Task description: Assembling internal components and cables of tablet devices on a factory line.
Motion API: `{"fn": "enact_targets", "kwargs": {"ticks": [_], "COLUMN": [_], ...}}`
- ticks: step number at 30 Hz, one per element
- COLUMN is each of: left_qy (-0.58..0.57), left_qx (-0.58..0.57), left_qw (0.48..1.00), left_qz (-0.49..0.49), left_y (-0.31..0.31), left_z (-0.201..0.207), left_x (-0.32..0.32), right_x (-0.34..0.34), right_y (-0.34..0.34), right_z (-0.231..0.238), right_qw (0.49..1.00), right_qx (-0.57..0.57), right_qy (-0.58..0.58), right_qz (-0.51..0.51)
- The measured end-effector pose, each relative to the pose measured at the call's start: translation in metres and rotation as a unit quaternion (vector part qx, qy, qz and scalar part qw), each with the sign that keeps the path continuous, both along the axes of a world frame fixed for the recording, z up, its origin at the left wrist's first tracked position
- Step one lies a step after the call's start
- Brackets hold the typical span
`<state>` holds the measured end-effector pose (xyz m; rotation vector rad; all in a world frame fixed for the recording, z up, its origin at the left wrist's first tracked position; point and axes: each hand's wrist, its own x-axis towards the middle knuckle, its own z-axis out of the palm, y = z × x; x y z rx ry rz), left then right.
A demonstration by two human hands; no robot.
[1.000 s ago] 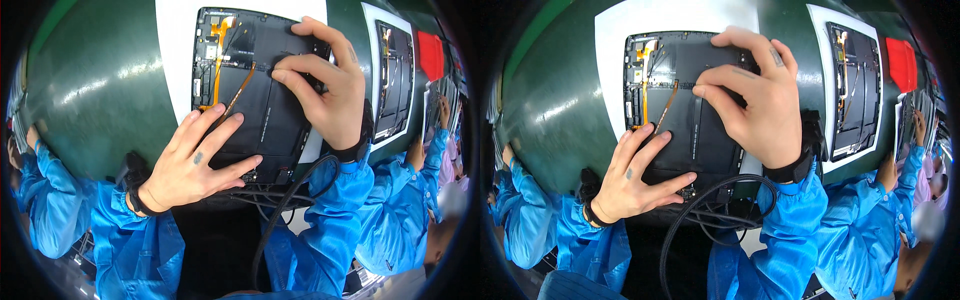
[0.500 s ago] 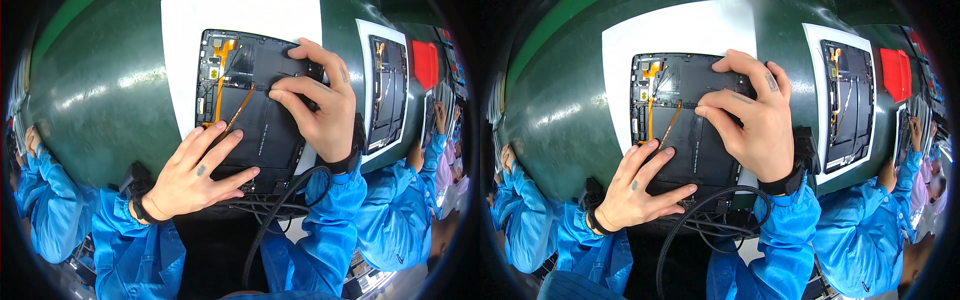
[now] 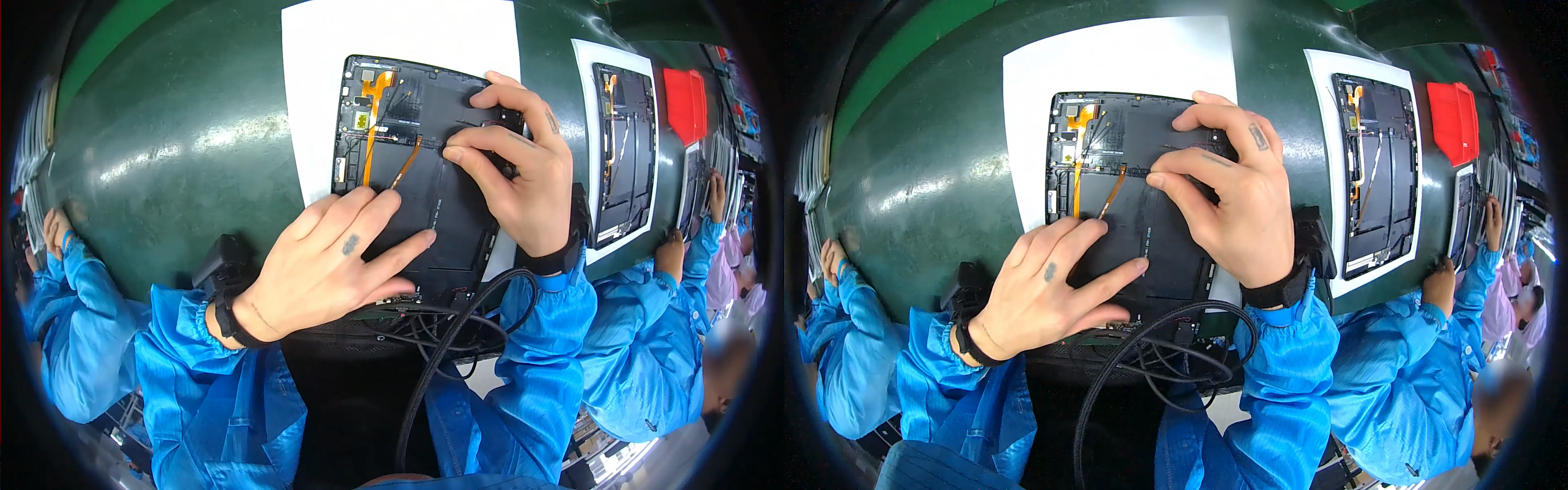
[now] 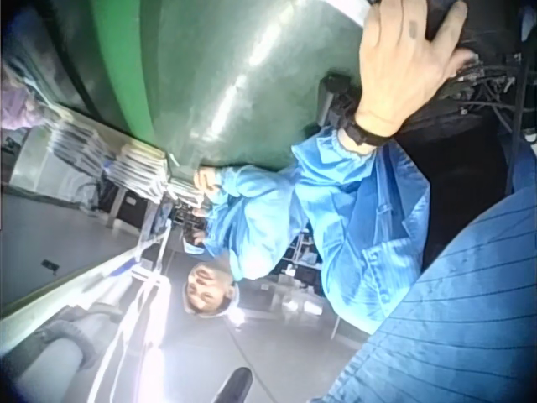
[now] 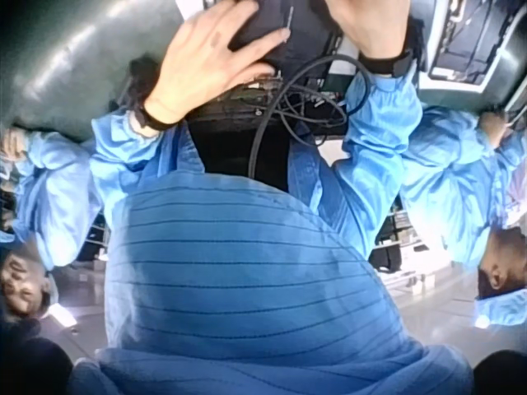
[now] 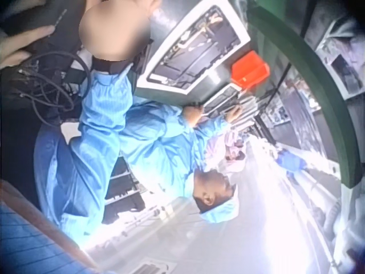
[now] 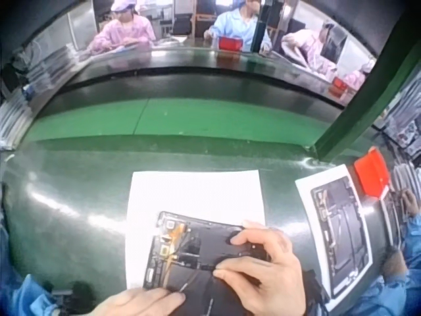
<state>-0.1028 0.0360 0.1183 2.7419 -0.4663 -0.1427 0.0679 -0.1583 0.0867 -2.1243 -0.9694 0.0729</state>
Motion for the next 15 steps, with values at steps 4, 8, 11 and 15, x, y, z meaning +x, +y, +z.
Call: {"fn": "enact_targets", "kwargs": {"ticks": [4,8,11,15], "left_qy": [-0.022,-0.034,-0.039,-0.06], "left_qx": [0.006,0.041,0.054,0.033], "left_qw": [0.999,0.997,0.996,0.996], "left_qz": [0.028,0.048,0.053,0.06], "left_y": [0.0,-0.004,-0.004,0.001], "left_z": [0.004,0.006,0.005,0.009], "left_x": [0.015,0.028,0.035,0.041], "right_x": [-0.002,-0.004,-0.003,0.003], "right_y": [0.001,0.0,0.003,0.007], "right_z": [0.003,0.005,0.003,0.007], "right_qw": [1.0,1.0,1.0,0.999], "right_qx": [0.008,0.013,0.02,0.04], "right_qy": [-0.002,-0.002,0.0,0.029], "right_qz": [0.009,0.009,0.003,-0.018]}}
